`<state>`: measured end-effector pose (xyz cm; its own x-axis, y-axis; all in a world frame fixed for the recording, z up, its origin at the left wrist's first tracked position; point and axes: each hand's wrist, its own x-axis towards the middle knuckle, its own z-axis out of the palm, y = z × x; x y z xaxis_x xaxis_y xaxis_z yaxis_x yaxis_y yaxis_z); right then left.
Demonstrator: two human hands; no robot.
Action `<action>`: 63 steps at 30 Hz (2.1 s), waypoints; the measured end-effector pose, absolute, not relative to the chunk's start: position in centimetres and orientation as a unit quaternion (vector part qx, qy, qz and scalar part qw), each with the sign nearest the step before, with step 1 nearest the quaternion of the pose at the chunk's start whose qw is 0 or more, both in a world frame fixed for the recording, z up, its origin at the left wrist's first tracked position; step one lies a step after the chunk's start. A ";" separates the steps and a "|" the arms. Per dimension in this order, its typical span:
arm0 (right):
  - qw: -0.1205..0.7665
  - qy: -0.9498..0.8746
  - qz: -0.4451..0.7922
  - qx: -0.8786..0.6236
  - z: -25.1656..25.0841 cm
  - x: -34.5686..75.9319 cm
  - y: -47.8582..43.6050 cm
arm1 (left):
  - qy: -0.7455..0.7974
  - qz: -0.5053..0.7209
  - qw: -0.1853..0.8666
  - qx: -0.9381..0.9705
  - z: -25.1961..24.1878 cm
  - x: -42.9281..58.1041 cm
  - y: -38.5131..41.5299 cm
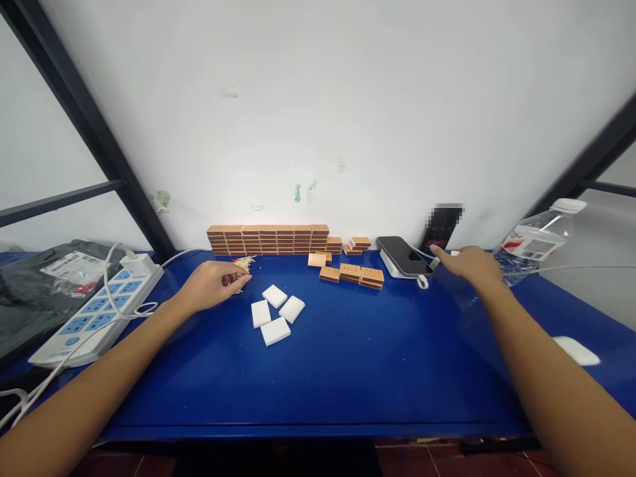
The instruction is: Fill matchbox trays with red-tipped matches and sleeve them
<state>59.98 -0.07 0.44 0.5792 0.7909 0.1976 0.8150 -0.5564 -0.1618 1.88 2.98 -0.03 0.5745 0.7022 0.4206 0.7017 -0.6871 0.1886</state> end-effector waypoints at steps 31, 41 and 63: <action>0.036 -0.900 0.104 -0.422 2.2 22.3 -5.9 | 0.419 0.191 0.007 0.888 4.6 -1.0 2.8; 0.172 -0.835 0.119 -0.509 0.9 23.2 0.8 | 0.363 0.104 0.186 0.907 3.5 -2.1 -0.6; 0.145 -0.825 0.069 -0.542 -1.3 19.0 0.8 | 0.409 0.062 0.215 0.885 3.3 -4.1 1.3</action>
